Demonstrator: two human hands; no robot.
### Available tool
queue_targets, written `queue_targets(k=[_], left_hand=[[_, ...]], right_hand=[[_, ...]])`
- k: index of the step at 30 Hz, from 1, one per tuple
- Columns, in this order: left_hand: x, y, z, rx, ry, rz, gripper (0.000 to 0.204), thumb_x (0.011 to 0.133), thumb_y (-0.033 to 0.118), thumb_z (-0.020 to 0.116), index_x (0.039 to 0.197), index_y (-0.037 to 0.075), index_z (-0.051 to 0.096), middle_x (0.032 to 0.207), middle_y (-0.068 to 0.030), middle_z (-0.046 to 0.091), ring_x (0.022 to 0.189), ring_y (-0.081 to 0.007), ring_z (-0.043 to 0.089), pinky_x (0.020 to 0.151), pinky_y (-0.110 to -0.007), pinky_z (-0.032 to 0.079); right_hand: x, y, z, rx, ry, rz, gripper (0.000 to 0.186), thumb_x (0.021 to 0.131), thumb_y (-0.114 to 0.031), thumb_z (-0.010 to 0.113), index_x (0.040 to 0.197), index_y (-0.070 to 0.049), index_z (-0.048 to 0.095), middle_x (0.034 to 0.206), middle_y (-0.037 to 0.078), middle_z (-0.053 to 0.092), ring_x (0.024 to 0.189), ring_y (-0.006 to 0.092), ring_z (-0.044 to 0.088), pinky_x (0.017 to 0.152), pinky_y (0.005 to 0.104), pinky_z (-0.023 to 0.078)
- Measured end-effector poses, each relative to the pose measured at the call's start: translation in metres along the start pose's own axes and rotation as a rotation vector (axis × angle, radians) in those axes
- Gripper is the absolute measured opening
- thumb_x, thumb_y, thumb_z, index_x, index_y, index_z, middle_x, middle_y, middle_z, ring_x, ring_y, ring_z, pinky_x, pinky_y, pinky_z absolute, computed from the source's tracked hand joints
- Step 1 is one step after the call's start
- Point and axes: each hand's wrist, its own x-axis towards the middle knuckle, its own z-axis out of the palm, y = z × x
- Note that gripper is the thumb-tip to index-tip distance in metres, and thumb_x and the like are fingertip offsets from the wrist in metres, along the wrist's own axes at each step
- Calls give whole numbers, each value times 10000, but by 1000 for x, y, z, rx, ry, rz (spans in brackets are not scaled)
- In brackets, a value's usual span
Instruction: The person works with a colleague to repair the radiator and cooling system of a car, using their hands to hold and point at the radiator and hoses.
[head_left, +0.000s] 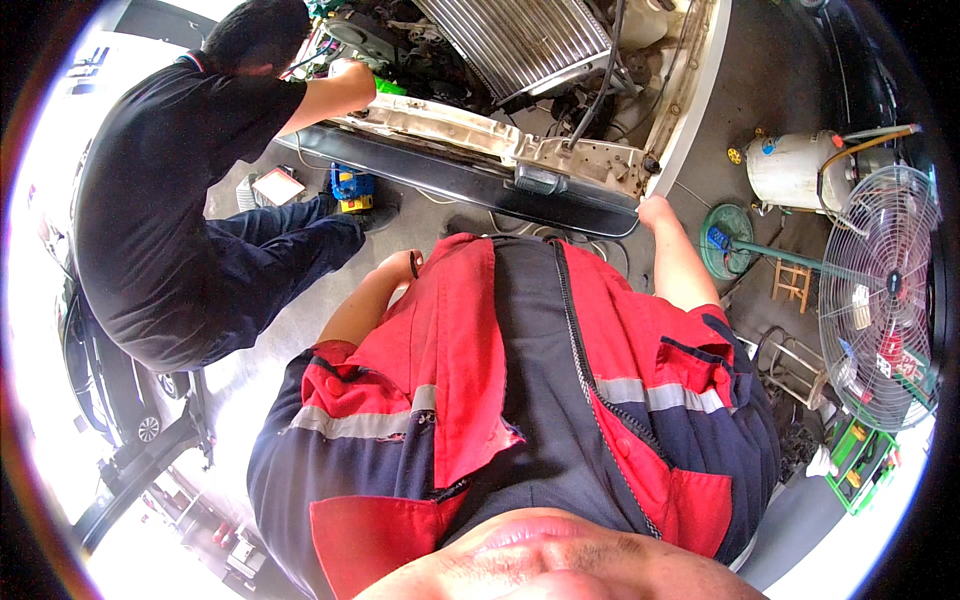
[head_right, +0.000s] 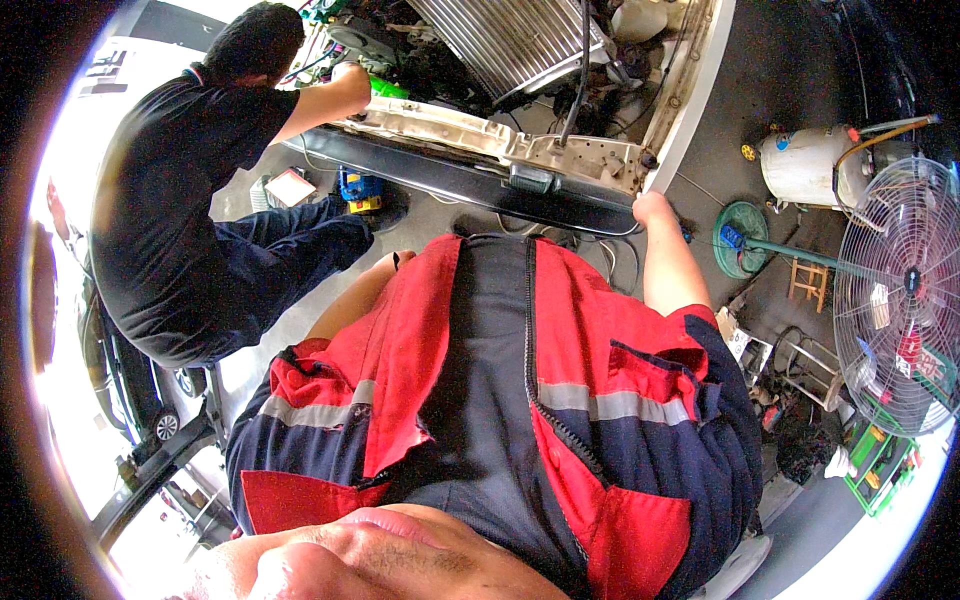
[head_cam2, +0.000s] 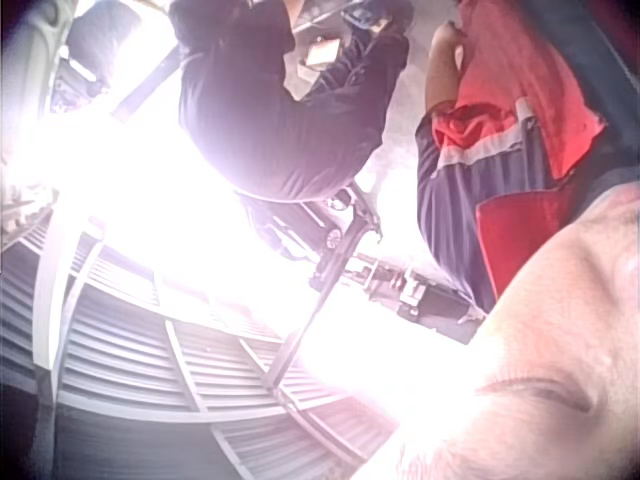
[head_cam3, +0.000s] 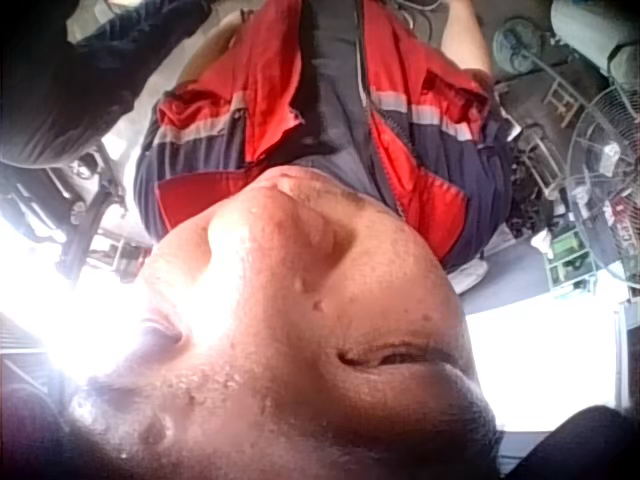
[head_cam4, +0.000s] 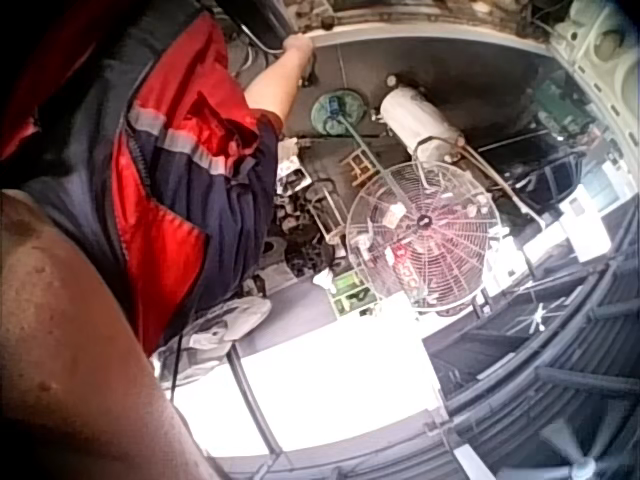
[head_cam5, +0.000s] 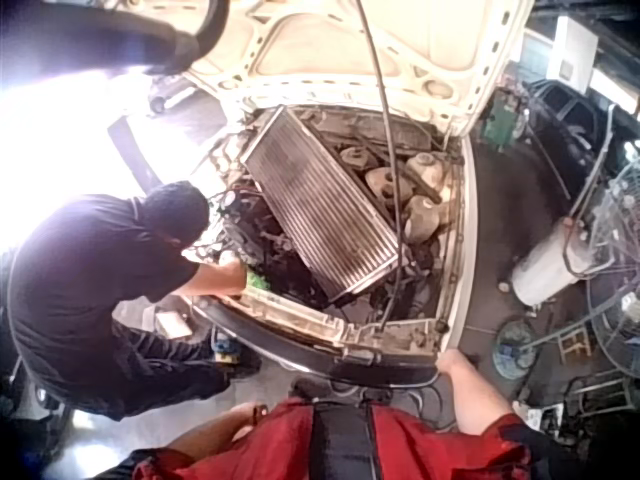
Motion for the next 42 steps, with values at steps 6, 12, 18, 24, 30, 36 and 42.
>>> queue_targets(k=[6, 12, 18, 24, 30, 36, 42], left_hand=[[1, -3, 1, -4, -3, -2, 306, 833, 340, 554, 950, 60, 598, 924, -218, 658, 917, -414, 619, 769, -452, 479], [14, -14, -9, -154, -127, 158, 314, 839, 344, 540, 965, 64, 607, 933, -221, 659, 922, -418, 618, 773, -457, 482], [3, 2, -11, -11, 19, -6, 315, 847, 351, 525, 948, 62, 598, 946, -220, 657, 940, -421, 612, 786, -461, 479], [0, 2, -2, 26, 7, -66, 357, 847, 384, 521, 975, 62, 606, 976, -223, 657, 963, -416, 612, 800, -460, 479], [-5, 11, -8, 26, 3, -49, 346, 849, 368, 531, 989, 62, 608, 981, -225, 657, 961, -416, 614, 800, -459, 481], [1, 2, -1, 39, 0, -15, 344, 844, 363, 550, 988, 56, 609, 971, -228, 657, 950, -418, 618, 797, -460, 485], [0, 4, -1, 37, -6, -1, 357, 833, 377, 563, 978, 54, 608, 961, -229, 658, 943, -420, 620, 789, -462, 487]], right_hand=[[-8, -6, -12, -25, -67, -43, 396, 953, -329, 477, 1006, 7, 680, 1087, 238, 638, 1029, 390, 613, 874, 448, 482], [-3, -2, -6, -6, -41, -5, 389, 943, -323, 485, 995, 6, 685, 1085, 244, 636, 1029, 385, 615, 874, 441, 484], [14, 18, 14, -58, -3, -12, 357, 927, -288, 483, 976, -4, 694, 1065, 234, 645, 1008, 374, 626, 868, 437, 490], [6, -1, 1, -191, -56, -109, 340, 916, -255, 470, 933, -9, 703, 1053, 223, 650, 992, 364, 632, 857, 431, 495], [14, 12, 10, -172, -21, -128, 348, 923, -258, 462, 913, -7, 703, 1043, 218, 652, 984, 369, 631, 849, 435, 496], [9, 4, 4, -140, -39, -95, 385, 945, -300, 450, 940, -5, 696, 1067, 220, 644, 1017, 373, 618, 866, 439, 490], [0, 1, -2, -43, -22, -13, 396, 952, -320, 455, 983, -4, 691, 1091, 230, 635, 1037, 378, 610, 883, 437, 483]])
